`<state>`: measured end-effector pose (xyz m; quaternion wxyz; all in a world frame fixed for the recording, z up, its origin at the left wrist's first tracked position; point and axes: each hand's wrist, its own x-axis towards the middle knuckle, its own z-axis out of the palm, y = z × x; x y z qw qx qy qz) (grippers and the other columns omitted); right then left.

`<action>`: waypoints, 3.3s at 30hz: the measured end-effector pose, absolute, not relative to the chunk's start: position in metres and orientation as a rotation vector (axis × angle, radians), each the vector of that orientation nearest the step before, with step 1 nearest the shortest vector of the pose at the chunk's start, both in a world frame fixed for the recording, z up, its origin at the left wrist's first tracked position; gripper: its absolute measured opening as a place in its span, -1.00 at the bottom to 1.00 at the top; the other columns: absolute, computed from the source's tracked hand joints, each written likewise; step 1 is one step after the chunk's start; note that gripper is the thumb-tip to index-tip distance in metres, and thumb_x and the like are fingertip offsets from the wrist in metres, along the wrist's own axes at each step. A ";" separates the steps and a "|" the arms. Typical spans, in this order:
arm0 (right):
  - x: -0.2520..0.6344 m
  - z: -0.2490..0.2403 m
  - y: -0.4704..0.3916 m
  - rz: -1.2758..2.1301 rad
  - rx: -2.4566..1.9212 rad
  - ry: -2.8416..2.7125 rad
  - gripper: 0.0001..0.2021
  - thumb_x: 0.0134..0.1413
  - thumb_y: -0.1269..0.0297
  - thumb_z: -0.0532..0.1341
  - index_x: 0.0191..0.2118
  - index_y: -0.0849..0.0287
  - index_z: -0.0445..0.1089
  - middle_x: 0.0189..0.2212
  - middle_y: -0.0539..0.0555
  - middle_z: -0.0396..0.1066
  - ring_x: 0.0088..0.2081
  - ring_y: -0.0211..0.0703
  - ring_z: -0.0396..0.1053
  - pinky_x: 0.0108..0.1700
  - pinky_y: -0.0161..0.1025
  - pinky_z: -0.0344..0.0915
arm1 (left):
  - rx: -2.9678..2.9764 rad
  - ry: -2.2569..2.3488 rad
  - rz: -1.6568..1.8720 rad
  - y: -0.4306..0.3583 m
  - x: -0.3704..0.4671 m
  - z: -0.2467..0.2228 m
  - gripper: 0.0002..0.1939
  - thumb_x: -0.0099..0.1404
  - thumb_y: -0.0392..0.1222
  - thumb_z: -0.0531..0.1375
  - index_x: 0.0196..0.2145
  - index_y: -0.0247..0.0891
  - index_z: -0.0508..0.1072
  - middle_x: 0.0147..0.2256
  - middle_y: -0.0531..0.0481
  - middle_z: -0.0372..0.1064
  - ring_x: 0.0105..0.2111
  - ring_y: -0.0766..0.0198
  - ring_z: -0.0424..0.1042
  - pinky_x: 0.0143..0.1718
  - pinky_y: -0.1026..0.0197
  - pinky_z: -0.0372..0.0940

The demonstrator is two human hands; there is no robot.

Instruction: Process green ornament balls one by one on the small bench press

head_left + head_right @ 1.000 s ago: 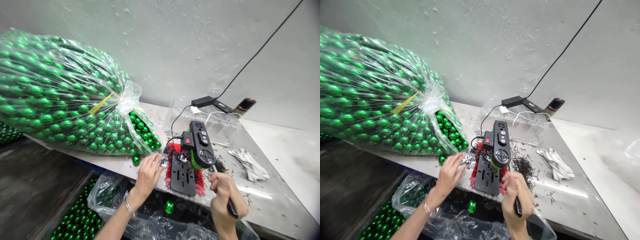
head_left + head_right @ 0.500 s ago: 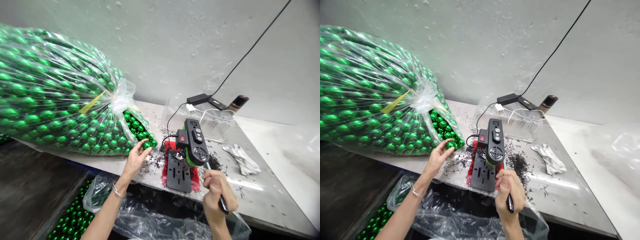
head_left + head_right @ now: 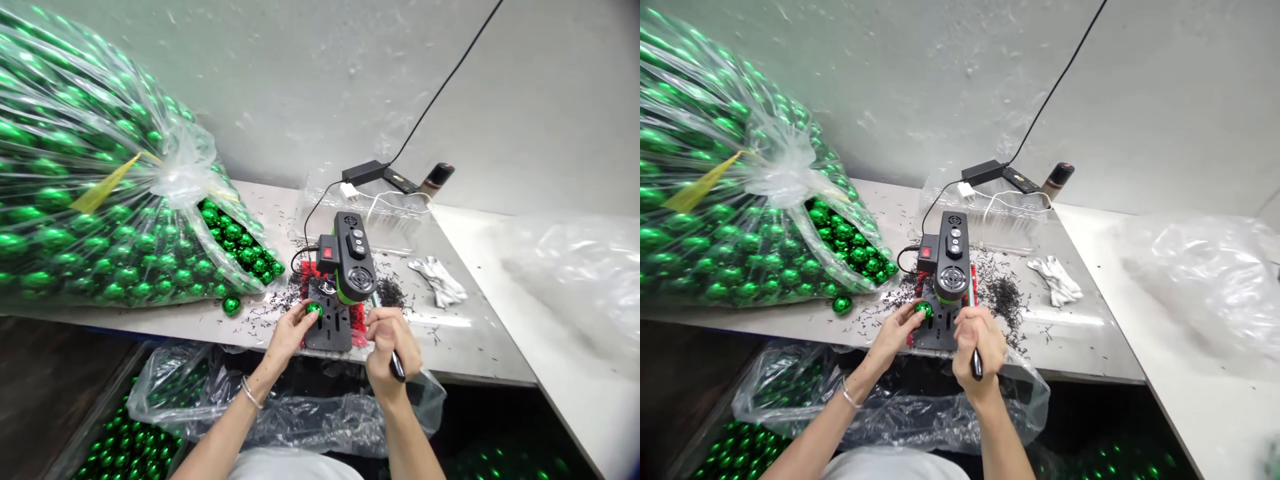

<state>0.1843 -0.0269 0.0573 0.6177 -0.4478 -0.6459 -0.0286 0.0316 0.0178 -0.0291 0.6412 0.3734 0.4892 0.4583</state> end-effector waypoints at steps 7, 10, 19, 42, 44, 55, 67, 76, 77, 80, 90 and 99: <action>0.184 0.058 -0.028 -0.058 -1.029 -1.500 -0.72 0.25 0.52 0.02 -0.48 0.13 0.20 -0.56 -0.06 0.26 -0.41 -0.26 0.35 -0.38 -0.28 0.25 | 1.849 1.395 1.021 0.016 0.047 -0.044 -0.66 0.24 -0.13 0.34 -0.02 -0.18 0.56 -0.16 -0.12 0.58 -0.10 0.01 0.49 0.03 -0.07 0.33; 0.184 0.061 -0.029 -0.053 -1.034 -1.510 -0.72 0.25 0.52 0.02 -0.48 0.12 0.20 -0.57 -0.06 0.25 -0.41 -0.26 0.35 -0.39 -0.28 0.26 | 2.050 1.357 1.065 0.015 0.049 -0.048 -0.70 0.30 -0.11 0.30 -0.03 -0.20 0.53 -0.11 -0.14 0.57 -0.08 0.02 0.50 0.06 -0.10 0.30; 0.188 0.022 -0.028 -0.088 -0.994 -1.538 -0.72 0.33 0.37 -0.02 -0.44 0.13 0.25 -0.46 0.01 0.34 -0.43 -0.25 0.34 -0.35 -0.21 0.31 | 1.995 1.303 1.141 0.017 0.054 -0.056 -0.72 0.31 -0.05 0.29 -0.06 -0.18 0.54 -0.09 -0.15 0.56 -0.05 0.00 0.48 0.20 -0.19 0.18; 0.190 -0.006 -0.017 -0.238 -0.915 -1.586 -0.67 0.37 0.28 -0.05 -0.45 0.11 0.23 -0.47 -0.03 0.31 -0.44 -0.26 0.34 -0.26 -0.17 0.36 | 1.894 1.270 1.117 0.019 0.054 -0.052 -0.72 0.27 -0.07 0.31 -0.08 -0.17 0.54 -0.09 -0.16 0.55 -0.03 -0.04 0.46 0.17 -0.19 0.18; 0.188 0.010 -0.020 -0.219 -0.931 -1.566 -0.68 0.36 0.35 -0.05 -0.46 0.12 0.22 -0.48 -0.02 0.31 -0.44 -0.26 0.32 -0.31 -0.20 0.33 | 1.882 1.259 1.122 0.019 0.055 -0.051 -0.73 0.26 -0.08 0.32 -0.09 -0.18 0.55 -0.09 -0.16 0.55 -0.02 -0.03 0.46 0.19 -0.21 0.16; 0.181 0.082 -0.022 0.041 -1.042 -1.415 -0.65 0.31 0.44 0.05 -0.55 0.14 0.19 -0.59 -0.06 0.22 -0.45 -0.27 0.31 -0.36 -0.25 0.20 | 1.885 1.196 1.192 -0.023 0.035 -0.051 -0.61 0.29 -0.07 0.30 0.06 -0.15 0.51 -0.04 -0.21 0.52 0.00 -0.04 0.47 0.11 -0.15 0.33; 0.184 0.064 -0.022 0.000 -0.992 -1.440 -0.69 0.27 0.46 0.06 -0.53 0.13 0.21 -0.58 -0.05 0.24 -0.42 -0.21 0.34 -0.35 -0.22 0.22 | 1.763 1.240 1.311 -0.012 -0.018 -0.023 -0.79 0.31 -0.09 0.26 -0.12 -0.12 0.59 -0.10 -0.17 0.54 -0.01 -0.03 0.49 0.15 -0.10 0.33; 0.183 0.064 -0.023 -0.029 -0.981 -1.460 -0.71 0.25 0.54 0.05 -0.50 0.14 0.19 -0.56 -0.06 0.24 -0.42 -0.27 0.32 -0.38 -0.27 0.20 | 2.169 1.780 0.887 0.090 -0.036 0.017 -0.84 0.42 -0.24 0.11 -0.15 -0.23 0.48 -0.21 -0.18 0.50 -0.21 0.05 0.50 -0.12 0.11 0.34; 0.183 0.064 -0.023 -0.031 -0.984 -1.466 -0.71 0.24 0.55 0.05 -0.50 0.14 0.19 -0.55 -0.06 0.24 -0.42 -0.27 0.32 -0.38 -0.28 0.20 | 2.198 1.813 0.780 0.092 -0.034 0.014 -0.87 0.41 -0.21 0.13 -0.17 -0.23 0.48 -0.24 -0.17 0.50 -0.24 0.06 0.50 -0.17 0.13 0.34; 0.184 0.064 -0.024 -0.039 -0.995 -1.477 -0.71 0.24 0.56 0.04 -0.49 0.14 0.19 -0.54 -0.06 0.25 -0.42 -0.28 0.31 -0.38 -0.28 0.19 | 2.274 1.820 0.563 0.088 -0.027 0.006 -0.91 0.35 -0.20 0.22 -0.20 -0.25 0.46 -0.22 -0.17 0.47 -0.24 0.03 0.50 -0.25 0.16 0.32; 0.185 0.059 -0.024 -0.056 -0.995 -1.480 -0.71 0.23 0.57 0.04 -0.50 0.14 0.20 -0.55 -0.06 0.25 -0.42 -0.27 0.32 -0.37 -0.27 0.20 | 1.527 1.462 1.247 0.070 -0.041 0.005 -0.62 0.20 -0.05 0.29 -0.06 -0.21 0.39 -0.22 -0.03 0.46 -0.38 0.24 0.44 -0.30 0.19 0.35; 0.187 0.054 -0.024 -0.032 -0.982 -1.473 -0.69 0.25 0.51 0.04 -0.53 0.13 0.20 -0.59 -0.06 0.24 -0.41 -0.21 0.34 -0.36 -0.24 0.21 | 1.192 1.207 1.369 0.036 -0.023 0.001 -0.55 -0.03 -0.12 0.43 -0.18 -0.23 0.45 -0.30 0.04 0.45 -0.45 0.37 0.31 -0.38 0.30 0.27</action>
